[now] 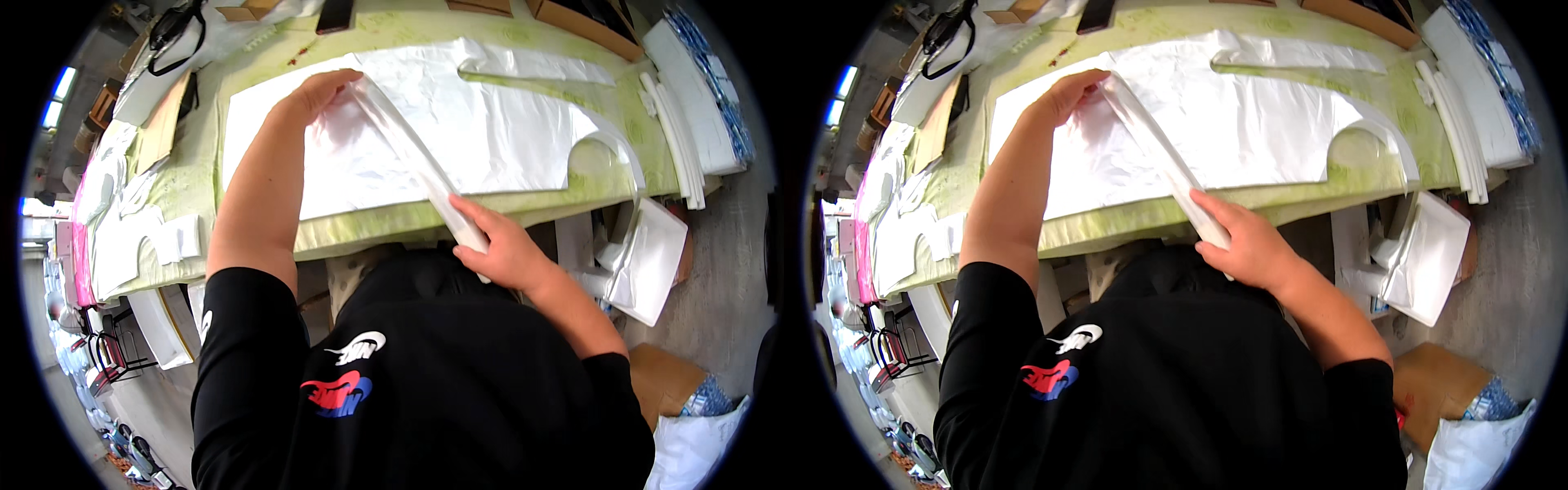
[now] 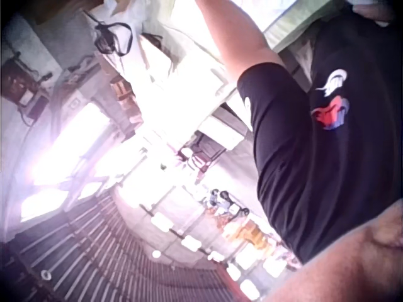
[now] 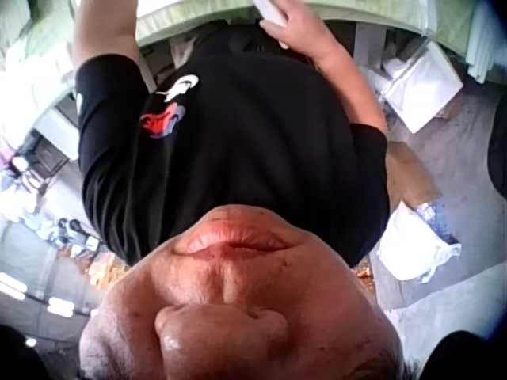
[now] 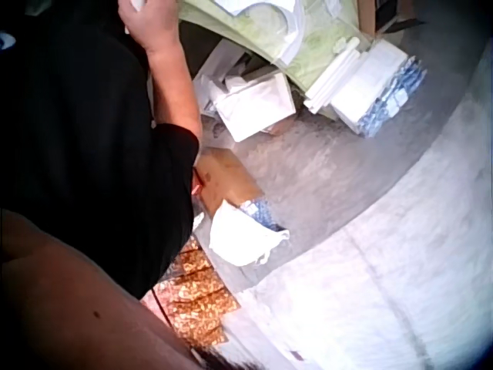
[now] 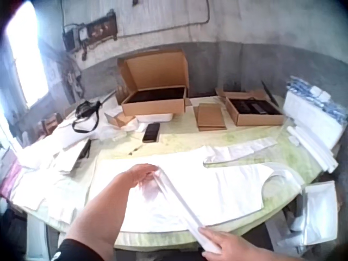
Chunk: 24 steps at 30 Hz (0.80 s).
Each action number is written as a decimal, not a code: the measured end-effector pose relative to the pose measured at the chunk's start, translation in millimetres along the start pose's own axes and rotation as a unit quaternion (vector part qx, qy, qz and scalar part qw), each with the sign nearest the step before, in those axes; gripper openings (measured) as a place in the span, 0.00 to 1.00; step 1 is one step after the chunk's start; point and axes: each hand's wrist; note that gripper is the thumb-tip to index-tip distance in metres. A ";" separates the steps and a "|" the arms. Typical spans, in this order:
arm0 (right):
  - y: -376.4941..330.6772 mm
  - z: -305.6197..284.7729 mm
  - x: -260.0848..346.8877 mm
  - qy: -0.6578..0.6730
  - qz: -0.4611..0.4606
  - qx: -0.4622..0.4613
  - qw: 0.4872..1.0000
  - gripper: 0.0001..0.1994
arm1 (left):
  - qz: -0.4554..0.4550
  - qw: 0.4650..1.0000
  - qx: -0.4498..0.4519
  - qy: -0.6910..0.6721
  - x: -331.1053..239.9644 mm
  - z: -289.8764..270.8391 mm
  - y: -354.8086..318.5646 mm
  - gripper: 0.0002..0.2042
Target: The person wraps white styrofoam pieces with clear plastic film on a workbench. They unroll the film, fold it over the items, and smooth the edges to secure the wrapping.
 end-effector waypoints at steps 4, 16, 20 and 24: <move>-2.7 2.0 -3.2 0.034 0.032 0.004 0.999 0.36 | 0.005 1.000 -0.005 -0.002 0.6 7.4 -2.7 0.19; -5.3 6.3 -12.0 0.062 0.038 0.007 0.997 0.37 | -0.008 0.997 0.056 -0.054 -8.1 8.3 -7.7 0.20; -5.3 6.4 -13.7 0.057 0.027 0.005 0.998 0.37 | -0.007 0.999 0.033 0.027 -10.7 14.6 -9.3 0.22; -8.0 4.2 -12.6 0.058 0.025 0.013 0.998 0.37 | -0.011 0.999 0.028 0.033 -3.1 11.3 2.0 0.24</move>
Point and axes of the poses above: each hand's wrist, its own y-axis towards the middle knuckle, its own z-axis out of the palm, x = y × z, and after that the axes turned 12 degrees about -y, right-handed
